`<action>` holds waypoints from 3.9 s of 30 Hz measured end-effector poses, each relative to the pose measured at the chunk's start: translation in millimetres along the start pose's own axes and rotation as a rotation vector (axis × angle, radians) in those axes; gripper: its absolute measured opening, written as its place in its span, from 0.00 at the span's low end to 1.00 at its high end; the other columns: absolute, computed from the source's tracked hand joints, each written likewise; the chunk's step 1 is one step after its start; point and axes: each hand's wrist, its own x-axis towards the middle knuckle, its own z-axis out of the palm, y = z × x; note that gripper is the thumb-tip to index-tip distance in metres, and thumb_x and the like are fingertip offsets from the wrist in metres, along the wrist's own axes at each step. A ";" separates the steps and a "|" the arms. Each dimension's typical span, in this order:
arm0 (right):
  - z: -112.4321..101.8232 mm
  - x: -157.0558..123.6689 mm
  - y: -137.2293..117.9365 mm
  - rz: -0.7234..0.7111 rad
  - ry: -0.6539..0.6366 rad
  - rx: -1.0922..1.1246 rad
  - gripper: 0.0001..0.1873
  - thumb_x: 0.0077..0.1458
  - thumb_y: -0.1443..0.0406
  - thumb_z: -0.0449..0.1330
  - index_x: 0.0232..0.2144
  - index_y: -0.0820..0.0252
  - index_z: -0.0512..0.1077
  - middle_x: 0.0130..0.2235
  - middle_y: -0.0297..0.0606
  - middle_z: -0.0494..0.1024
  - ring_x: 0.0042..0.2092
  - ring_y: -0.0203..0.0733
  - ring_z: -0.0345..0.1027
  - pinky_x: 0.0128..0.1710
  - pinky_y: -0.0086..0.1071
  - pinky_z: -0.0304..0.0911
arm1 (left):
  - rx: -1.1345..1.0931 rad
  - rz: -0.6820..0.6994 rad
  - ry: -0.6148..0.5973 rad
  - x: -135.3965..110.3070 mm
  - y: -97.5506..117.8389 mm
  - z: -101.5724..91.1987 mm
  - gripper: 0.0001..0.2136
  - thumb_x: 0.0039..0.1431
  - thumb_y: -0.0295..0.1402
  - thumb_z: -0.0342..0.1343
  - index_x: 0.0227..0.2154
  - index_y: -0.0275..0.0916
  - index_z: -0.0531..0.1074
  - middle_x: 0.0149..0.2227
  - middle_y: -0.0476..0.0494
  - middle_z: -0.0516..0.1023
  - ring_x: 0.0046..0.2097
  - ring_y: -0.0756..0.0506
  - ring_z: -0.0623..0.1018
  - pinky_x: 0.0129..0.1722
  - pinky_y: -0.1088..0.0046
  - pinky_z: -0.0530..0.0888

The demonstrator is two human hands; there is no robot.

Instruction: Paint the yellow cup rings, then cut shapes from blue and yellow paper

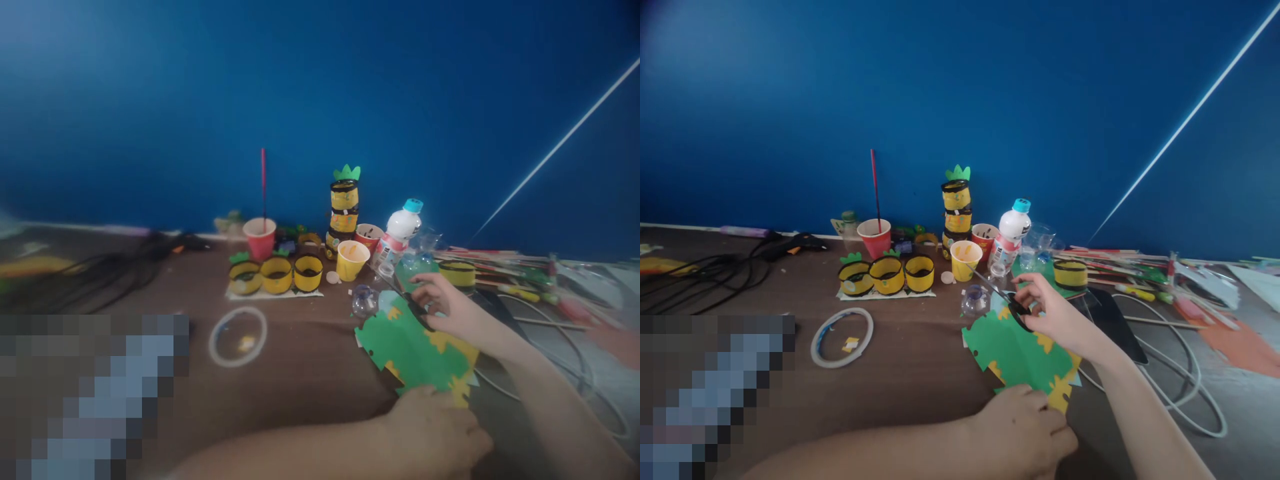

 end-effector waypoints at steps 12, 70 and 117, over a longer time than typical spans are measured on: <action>10.4 3.2 2.6 -0.066 -0.026 0.034 0.27 0.47 0.70 0.56 0.50 0.56 0.54 0.38 0.38 0.68 0.36 0.39 0.64 0.33 0.32 0.62 | 0.112 -0.150 0.128 11.0 1.5 15.0 0.07 0.56 0.28 0.50 0.25 0.33 0.70 0.26 0.41 0.75 0.31 0.45 0.74 0.25 0.70 0.61; 12.2 20.3 -19.8 -0.209 0.220 0.374 0.27 0.42 0.70 0.64 0.45 0.51 0.62 0.36 0.35 0.75 0.36 0.40 0.71 0.34 0.31 0.67 | -0.060 -0.457 0.022 66.8 -12.9 7.4 0.12 0.60 0.23 0.43 0.39 0.26 0.71 0.40 0.32 0.76 0.41 0.41 0.75 0.32 0.67 0.69; 17.6 10.5 -37.9 -0.207 0.251 0.700 0.23 0.42 0.72 0.66 0.40 0.46 0.68 0.35 0.32 0.74 0.38 0.41 0.72 0.35 0.30 0.69 | -0.077 -0.380 0.045 20.4 -32.2 -13.2 0.13 0.52 0.25 0.47 0.41 0.26 0.66 0.41 0.33 0.72 0.46 0.39 0.70 0.39 0.63 0.67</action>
